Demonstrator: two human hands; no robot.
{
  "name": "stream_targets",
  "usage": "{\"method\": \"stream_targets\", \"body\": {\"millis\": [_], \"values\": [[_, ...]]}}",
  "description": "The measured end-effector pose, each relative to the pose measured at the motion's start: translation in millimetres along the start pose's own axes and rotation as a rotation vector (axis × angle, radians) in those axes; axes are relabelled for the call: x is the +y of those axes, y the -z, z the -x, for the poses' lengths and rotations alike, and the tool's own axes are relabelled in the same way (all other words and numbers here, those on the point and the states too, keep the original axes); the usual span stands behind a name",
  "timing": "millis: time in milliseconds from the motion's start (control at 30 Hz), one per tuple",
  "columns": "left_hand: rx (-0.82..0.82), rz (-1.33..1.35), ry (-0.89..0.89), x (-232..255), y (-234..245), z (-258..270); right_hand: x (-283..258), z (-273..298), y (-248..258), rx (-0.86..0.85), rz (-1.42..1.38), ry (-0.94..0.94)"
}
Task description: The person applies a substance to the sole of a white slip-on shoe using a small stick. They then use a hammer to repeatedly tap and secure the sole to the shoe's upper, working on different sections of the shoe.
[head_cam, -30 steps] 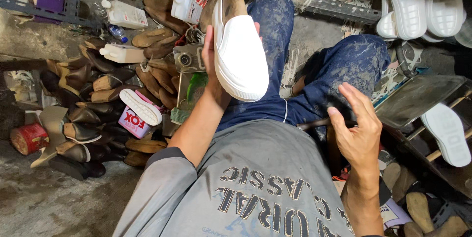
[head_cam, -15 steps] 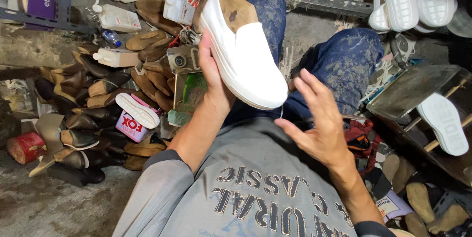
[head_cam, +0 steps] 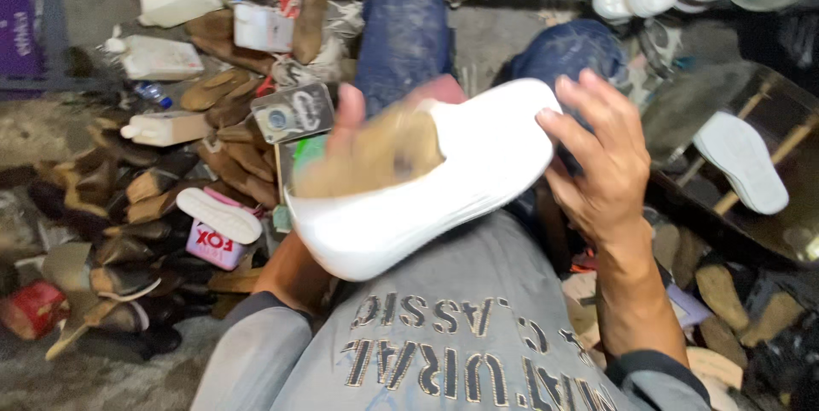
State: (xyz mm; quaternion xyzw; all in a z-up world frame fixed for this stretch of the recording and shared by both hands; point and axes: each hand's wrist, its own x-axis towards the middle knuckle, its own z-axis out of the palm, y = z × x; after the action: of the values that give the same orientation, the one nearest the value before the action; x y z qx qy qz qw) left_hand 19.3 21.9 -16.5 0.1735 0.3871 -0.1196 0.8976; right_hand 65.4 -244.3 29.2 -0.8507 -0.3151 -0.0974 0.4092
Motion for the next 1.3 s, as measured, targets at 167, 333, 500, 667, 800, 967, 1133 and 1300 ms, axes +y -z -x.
{"method": "stream_targets", "body": {"millis": [167,333,500,667,800,967,1133,1300], "values": [[0.017,-0.191,0.766,-16,26,-31,5,26,11,0.058,0.268,-0.229],[-0.346,-0.249,0.433,-23,-27,-35,-17,105,-7,-0.476,0.524,-0.813],[-0.71,-0.981,-0.24,-7,-54,-26,-5,170,-36,-0.398,0.372,-1.041],[-0.914,-1.324,-0.257,3,-73,-44,-12,171,-12,-0.128,0.22,-0.881],[-1.042,-1.89,-0.262,19,-109,-59,-30,165,-2,-0.115,0.259,-1.099],[-0.553,-2.202,-1.101,-8,-81,-32,-32,106,9,0.039,0.127,-1.086],[-0.386,-2.111,-1.361,-38,-60,-31,-20,60,21,0.098,-0.021,-0.913],[-0.322,-2.138,-1.433,-45,-62,-30,6,-2,24,0.17,-0.211,-0.547]]}}
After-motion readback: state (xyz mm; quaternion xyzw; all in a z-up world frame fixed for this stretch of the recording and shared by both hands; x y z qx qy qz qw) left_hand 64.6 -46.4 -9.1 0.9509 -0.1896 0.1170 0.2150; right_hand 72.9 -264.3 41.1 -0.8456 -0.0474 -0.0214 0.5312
